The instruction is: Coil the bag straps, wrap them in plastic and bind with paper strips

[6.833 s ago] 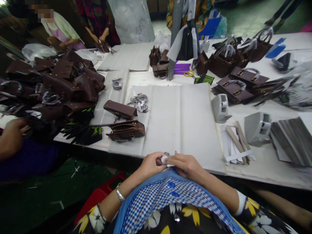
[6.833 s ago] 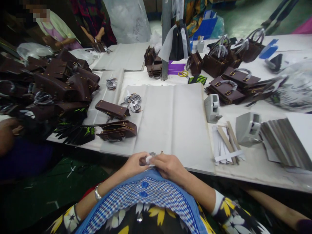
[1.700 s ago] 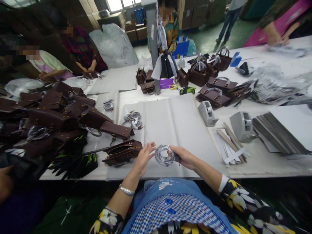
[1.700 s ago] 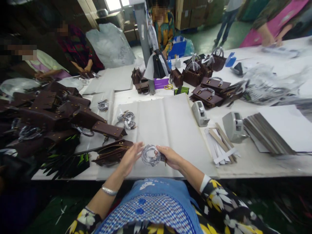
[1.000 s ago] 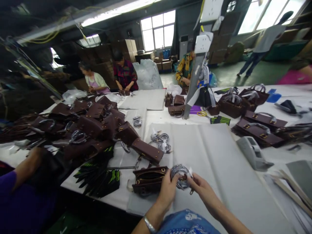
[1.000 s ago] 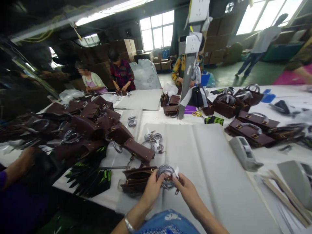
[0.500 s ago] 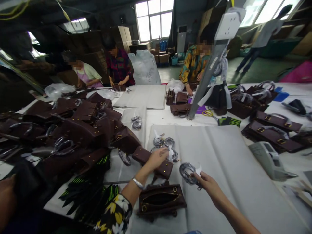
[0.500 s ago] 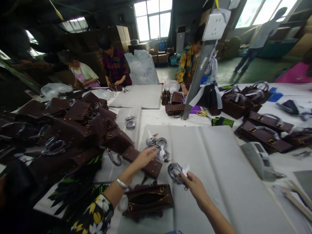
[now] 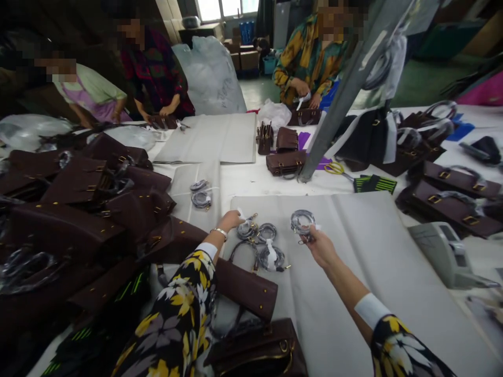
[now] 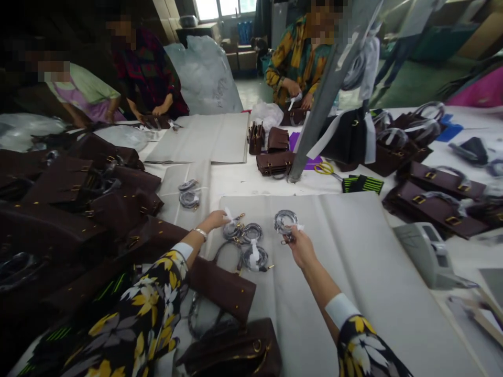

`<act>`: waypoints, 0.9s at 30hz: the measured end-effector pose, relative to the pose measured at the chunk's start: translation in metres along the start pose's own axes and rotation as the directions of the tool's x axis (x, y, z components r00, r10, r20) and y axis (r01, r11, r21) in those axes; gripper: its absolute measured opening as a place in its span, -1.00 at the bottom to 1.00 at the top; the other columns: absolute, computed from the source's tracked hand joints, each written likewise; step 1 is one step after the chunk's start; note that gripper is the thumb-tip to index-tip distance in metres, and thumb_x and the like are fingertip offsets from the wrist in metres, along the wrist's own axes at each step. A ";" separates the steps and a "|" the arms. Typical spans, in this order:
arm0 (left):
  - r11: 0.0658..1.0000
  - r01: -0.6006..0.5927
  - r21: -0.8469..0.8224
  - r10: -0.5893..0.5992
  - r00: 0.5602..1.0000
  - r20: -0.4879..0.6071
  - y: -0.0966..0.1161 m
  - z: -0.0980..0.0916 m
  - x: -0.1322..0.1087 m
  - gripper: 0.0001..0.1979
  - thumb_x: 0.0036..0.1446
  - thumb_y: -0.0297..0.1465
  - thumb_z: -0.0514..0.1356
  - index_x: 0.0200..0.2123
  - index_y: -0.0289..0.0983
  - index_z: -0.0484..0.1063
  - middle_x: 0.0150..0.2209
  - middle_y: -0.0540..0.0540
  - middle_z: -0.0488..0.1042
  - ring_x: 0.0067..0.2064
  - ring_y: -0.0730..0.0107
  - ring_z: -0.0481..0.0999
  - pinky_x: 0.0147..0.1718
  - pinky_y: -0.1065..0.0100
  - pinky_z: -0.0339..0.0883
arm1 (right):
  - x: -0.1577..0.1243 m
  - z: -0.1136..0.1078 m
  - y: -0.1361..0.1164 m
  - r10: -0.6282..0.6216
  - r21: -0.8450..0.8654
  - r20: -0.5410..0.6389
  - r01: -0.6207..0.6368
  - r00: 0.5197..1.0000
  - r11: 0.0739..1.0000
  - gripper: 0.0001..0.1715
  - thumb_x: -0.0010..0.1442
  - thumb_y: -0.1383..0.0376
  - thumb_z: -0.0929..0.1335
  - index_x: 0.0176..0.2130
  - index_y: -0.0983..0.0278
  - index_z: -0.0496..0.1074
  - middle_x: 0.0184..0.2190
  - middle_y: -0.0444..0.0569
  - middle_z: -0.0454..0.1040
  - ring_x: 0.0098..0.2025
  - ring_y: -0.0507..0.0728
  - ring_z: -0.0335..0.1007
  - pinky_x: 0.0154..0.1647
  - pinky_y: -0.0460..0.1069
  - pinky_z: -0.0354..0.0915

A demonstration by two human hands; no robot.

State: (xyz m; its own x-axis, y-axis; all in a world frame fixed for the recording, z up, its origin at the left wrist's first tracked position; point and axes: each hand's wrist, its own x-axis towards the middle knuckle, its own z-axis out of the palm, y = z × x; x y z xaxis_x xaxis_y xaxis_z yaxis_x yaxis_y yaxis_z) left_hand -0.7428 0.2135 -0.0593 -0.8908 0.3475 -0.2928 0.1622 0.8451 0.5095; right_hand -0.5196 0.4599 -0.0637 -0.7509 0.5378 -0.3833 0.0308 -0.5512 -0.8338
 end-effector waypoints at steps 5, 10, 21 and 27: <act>0.991 0.011 0.132 -0.017 0.999 0.044 -0.005 0.036 0.008 -0.72 0.21 -0.29 0.22 -0.07 -0.32 0.43 -0.01 -0.17 0.47 0.02 0.18 0.47 0.02 0.01 0.36 | 0.020 -0.006 0.033 0.155 -0.095 -0.004 -0.155 0.988 0.983 -0.82 0.13 0.21 0.42 -0.35 0.31 0.50 -0.28 0.00 0.57 -0.30 0.06 0.47 -0.36 -0.10 0.43; 0.994 0.021 0.106 -0.022 1.000 0.009 -0.012 0.029 0.011 -0.79 0.21 -0.29 0.21 -0.18 -0.32 0.46 -0.11 -0.13 0.51 -0.07 0.25 0.50 -0.04 0.09 0.39 | 0.031 -0.007 0.047 0.177 -0.165 -0.016 -0.177 0.984 0.970 -0.77 0.08 0.19 0.46 -0.43 0.30 0.45 -0.45 -0.09 0.53 -0.47 0.01 0.38 -0.52 -0.16 0.34; 0.935 -0.047 -0.352 0.068 0.997 0.048 0.027 0.022 0.013 -0.74 0.28 -0.26 0.11 -0.20 -0.36 0.43 -0.31 -0.07 0.52 -0.35 0.44 0.52 -0.38 0.35 0.46 | 0.021 -0.034 0.033 0.234 -0.254 0.021 -0.221 0.972 0.942 -0.80 0.13 0.21 0.43 -0.37 0.33 0.48 -0.34 0.01 0.57 -0.39 0.03 0.44 -0.34 -0.10 0.45; 0.937 -0.107 -0.331 0.161 0.977 0.139 0.062 0.048 -0.002 -0.71 0.09 -0.20 0.28 -0.41 -0.35 0.53 -0.46 -0.05 0.56 -0.39 0.38 0.54 -0.36 0.37 0.45 | 0.009 -0.041 0.024 0.244 -0.422 0.083 -0.188 0.966 0.887 -0.67 -0.04 0.11 0.49 -0.43 0.34 0.56 -0.42 0.08 0.58 -0.39 0.17 0.48 -0.37 0.02 0.46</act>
State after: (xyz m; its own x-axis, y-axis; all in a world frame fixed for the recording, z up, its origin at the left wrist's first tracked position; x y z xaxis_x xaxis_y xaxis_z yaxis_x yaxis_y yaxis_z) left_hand -0.7104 0.2849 -0.0654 -0.7852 0.5321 -0.3167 0.1069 0.6203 0.7770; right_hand -0.4981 0.4779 -0.1032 -0.7728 0.3321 -0.5408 0.4466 -0.3208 -0.8352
